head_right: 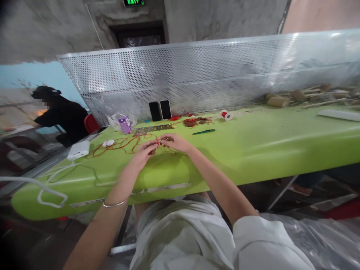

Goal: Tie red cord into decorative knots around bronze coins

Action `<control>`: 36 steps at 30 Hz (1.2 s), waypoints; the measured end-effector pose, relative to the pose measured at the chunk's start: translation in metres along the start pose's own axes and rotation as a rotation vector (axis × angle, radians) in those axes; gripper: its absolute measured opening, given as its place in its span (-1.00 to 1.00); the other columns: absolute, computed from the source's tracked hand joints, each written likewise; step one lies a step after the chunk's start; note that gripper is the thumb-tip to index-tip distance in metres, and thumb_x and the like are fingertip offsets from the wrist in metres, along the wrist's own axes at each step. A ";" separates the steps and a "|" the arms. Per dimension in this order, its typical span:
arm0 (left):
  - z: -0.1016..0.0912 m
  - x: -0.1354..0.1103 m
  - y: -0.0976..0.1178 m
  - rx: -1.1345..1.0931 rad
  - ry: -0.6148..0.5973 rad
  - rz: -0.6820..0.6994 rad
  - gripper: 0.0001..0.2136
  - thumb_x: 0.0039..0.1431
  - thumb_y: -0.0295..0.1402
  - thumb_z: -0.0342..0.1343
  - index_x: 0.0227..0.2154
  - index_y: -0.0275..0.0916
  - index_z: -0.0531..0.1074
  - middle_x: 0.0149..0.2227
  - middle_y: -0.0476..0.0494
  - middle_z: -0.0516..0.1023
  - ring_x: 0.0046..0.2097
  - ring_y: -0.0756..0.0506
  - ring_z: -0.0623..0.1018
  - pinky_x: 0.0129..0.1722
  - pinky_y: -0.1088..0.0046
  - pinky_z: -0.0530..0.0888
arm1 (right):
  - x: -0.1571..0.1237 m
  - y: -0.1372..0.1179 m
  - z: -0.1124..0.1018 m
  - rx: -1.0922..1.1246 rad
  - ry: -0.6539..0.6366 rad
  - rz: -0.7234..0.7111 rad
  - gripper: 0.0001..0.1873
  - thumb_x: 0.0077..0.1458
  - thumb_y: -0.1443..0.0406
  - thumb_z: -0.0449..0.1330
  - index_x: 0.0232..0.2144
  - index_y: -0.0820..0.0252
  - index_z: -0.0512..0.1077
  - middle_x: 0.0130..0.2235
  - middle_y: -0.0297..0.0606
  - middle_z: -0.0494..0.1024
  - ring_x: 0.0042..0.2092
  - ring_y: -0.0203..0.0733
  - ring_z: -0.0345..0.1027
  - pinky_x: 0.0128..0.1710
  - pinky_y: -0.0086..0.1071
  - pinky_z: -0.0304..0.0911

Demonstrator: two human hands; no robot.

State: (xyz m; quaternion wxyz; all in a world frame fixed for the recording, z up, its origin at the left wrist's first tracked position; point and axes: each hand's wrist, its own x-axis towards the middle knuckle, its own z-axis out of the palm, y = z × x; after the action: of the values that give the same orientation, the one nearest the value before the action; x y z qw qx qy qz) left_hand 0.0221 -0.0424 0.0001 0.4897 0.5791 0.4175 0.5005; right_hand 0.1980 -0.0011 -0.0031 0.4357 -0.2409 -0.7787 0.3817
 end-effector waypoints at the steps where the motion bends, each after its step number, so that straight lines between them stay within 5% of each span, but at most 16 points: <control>1: 0.000 0.000 0.000 0.013 -0.011 0.002 -0.88 0.19 -0.37 0.09 -0.28 -0.34 0.40 -0.38 -0.03 0.44 -0.45 0.04 0.44 -0.48 0.49 0.44 | 0.000 -0.001 0.000 0.008 -0.004 0.000 -0.72 0.05 0.16 0.16 -0.25 0.23 0.43 -0.27 -0.23 0.50 -0.30 -0.28 0.37 -0.22 -0.36 0.29; 12: 0.000 -0.001 -0.002 0.125 -0.054 0.060 -0.88 0.18 -0.37 0.09 -0.31 -0.34 0.40 -0.40 -0.02 0.43 -0.44 0.03 0.44 -0.46 0.48 0.44 | -0.003 -0.006 0.001 0.013 -0.048 0.031 -0.74 0.05 0.12 0.15 -0.44 0.23 0.33 -0.51 -0.37 0.38 -0.45 -0.33 0.25 -0.36 -0.40 0.19; 22: 0.000 0.003 -0.007 0.246 -0.005 0.182 -0.86 0.18 -0.33 0.09 -0.32 -0.34 0.40 -0.42 -0.01 0.43 -0.46 0.03 0.43 -0.47 0.47 0.44 | -0.003 -0.006 0.001 0.024 -0.064 0.059 -0.77 0.10 0.17 0.11 -0.44 0.23 0.32 -0.50 -0.37 0.38 -0.45 -0.35 0.24 -0.37 -0.43 0.17; 36: 0.015 -0.021 0.010 0.532 0.146 0.547 -0.94 0.06 -0.39 0.11 -0.39 -0.20 0.46 -0.35 -0.10 0.49 -0.33 -0.08 0.46 -0.26 0.40 0.38 | -0.004 -0.011 0.003 0.100 -0.194 0.196 -0.58 0.24 0.15 -0.07 -0.53 0.25 0.38 -0.48 -0.29 0.44 -0.43 -0.33 0.32 -0.37 -0.45 0.22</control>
State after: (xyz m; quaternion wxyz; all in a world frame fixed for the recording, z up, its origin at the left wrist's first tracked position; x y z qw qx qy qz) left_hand 0.0341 -0.0668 0.0066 0.1398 0.7388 0.3967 0.5265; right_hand 0.1964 -0.0115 0.0028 0.3304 -0.2557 -0.7700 0.4823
